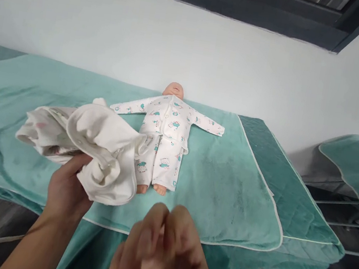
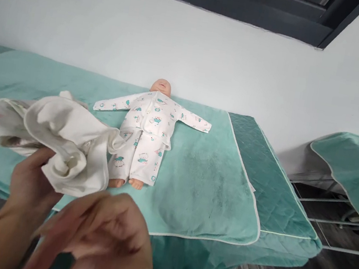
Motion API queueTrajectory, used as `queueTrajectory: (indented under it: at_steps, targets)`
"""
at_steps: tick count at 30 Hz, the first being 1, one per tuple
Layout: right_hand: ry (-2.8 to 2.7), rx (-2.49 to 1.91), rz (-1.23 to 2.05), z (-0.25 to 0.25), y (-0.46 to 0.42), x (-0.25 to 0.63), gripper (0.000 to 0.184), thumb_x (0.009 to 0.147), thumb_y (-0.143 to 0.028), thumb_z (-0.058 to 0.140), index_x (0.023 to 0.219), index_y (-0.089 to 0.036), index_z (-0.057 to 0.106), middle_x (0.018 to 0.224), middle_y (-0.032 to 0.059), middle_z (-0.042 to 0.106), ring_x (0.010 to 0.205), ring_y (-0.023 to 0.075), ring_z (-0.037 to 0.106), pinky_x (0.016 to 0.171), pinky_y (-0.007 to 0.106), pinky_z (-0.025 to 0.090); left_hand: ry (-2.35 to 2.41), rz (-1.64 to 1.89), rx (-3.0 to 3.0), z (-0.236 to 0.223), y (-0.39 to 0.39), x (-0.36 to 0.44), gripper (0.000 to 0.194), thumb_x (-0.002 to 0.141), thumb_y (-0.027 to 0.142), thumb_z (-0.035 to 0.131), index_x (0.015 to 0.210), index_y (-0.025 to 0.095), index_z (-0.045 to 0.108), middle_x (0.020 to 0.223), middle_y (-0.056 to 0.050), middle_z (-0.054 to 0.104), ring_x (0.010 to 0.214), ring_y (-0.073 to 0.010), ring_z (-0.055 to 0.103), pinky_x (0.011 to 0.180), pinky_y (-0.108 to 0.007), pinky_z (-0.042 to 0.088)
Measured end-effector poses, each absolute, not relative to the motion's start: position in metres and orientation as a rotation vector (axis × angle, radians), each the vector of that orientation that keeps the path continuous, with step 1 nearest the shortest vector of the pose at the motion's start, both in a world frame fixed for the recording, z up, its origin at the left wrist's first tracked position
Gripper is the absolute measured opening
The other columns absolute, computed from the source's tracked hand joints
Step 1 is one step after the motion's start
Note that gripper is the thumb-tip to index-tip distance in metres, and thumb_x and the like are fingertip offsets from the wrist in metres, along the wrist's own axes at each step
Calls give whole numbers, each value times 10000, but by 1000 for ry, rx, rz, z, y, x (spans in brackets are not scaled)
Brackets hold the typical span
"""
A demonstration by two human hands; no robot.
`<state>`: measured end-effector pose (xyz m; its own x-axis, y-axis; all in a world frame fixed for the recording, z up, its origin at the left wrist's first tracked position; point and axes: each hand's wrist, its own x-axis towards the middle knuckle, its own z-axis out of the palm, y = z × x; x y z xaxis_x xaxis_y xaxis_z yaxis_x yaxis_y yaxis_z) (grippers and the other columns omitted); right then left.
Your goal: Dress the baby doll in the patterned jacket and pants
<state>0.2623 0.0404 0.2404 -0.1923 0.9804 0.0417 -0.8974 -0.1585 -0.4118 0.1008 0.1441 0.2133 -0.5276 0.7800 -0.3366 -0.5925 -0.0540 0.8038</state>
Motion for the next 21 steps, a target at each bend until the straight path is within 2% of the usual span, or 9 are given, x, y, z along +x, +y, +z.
queueTrajectory:
  at_steps: [5,10,12,15,17,21]
  targets:
    - [-415,-344,1731,243,59,269,163,791,-325,804,927,-245,761,948,36,648,674,120,541,706,306,486,1100,1679,374,215,145,112,127,589,171,776,698,135,723,666,6,729,839,-222,725,782,-270,586]
    - [-406,-322,1667,232,59,265,152,803,-356,788,907,-247,772,863,31,621,647,119,464,680,295,468,1021,1657,449,222,150,127,130,592,189,807,673,150,712,665,-11,739,997,-285,728,917,-331,581]
    - [-403,-315,1638,228,59,264,142,803,-370,787,874,-249,766,831,24,605,625,116,425,655,288,455,945,1646,510,224,153,134,157,615,174,801,758,152,740,736,-17,763,1068,-282,714,975,-332,558]
    - [-406,-302,1638,228,60,264,143,833,-382,762,833,-239,749,794,16,573,608,112,392,643,280,434,838,1697,647,229,159,149,344,653,163,807,994,172,760,950,-22,789,1155,-259,686,1023,-320,528]
    - [-409,-258,1646,231,59,266,164,862,-389,739,813,-232,730,758,3,537,595,108,367,644,275,423,823,1699,741,234,162,163,446,679,193,817,1117,189,737,1069,-35,777,1169,-264,681,1016,-330,531]
    - [-359,-206,1686,238,55,269,256,904,-403,709,741,-216,648,704,-26,460,576,103,319,655,270,411,847,1595,946,246,173,196,507,750,261,788,1240,203,674,1211,-63,730,1199,-282,661,1025,-366,520]
